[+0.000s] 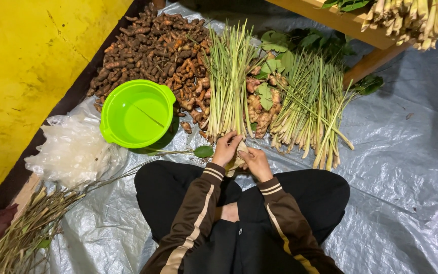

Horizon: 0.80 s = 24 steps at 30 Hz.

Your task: The person sits on a plastic sheet and peels the outer layers off lemongrass stalks by hand. They handle the stalks one at a time, removing the dry outer sheaths and placing the cleaned stalks into a pile.

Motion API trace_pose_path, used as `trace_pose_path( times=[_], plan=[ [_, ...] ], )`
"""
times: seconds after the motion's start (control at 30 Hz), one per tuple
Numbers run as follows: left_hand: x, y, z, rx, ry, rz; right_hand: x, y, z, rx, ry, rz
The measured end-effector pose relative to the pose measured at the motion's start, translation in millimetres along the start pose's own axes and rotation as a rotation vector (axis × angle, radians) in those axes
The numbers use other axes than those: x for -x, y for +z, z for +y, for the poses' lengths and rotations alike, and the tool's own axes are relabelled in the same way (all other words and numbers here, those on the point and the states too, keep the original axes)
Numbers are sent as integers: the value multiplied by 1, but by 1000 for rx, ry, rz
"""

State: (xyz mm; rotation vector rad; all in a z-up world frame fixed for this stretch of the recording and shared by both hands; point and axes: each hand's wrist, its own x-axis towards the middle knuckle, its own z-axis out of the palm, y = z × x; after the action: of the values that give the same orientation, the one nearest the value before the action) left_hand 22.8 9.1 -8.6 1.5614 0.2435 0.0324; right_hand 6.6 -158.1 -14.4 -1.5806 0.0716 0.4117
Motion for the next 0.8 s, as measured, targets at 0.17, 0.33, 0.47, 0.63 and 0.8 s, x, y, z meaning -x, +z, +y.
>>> trace_pose_path(
  times=[0.17,0.33,0.47,0.63,0.8],
  plan=[
    [9,4,20,114,-45,22,16,7,-32,-180,72,118],
    [15,3,32,189,-40,69,15,11,-23,-462,141,260],
    [16,6,36,202,-2,100,18,16,-30,-560,102,275],
    [24,11,40,187,17,94,9,13,-6,-585,96,302],
    [31,20,45,213,56,130,4,10,0,-745,150,299]
  ],
)
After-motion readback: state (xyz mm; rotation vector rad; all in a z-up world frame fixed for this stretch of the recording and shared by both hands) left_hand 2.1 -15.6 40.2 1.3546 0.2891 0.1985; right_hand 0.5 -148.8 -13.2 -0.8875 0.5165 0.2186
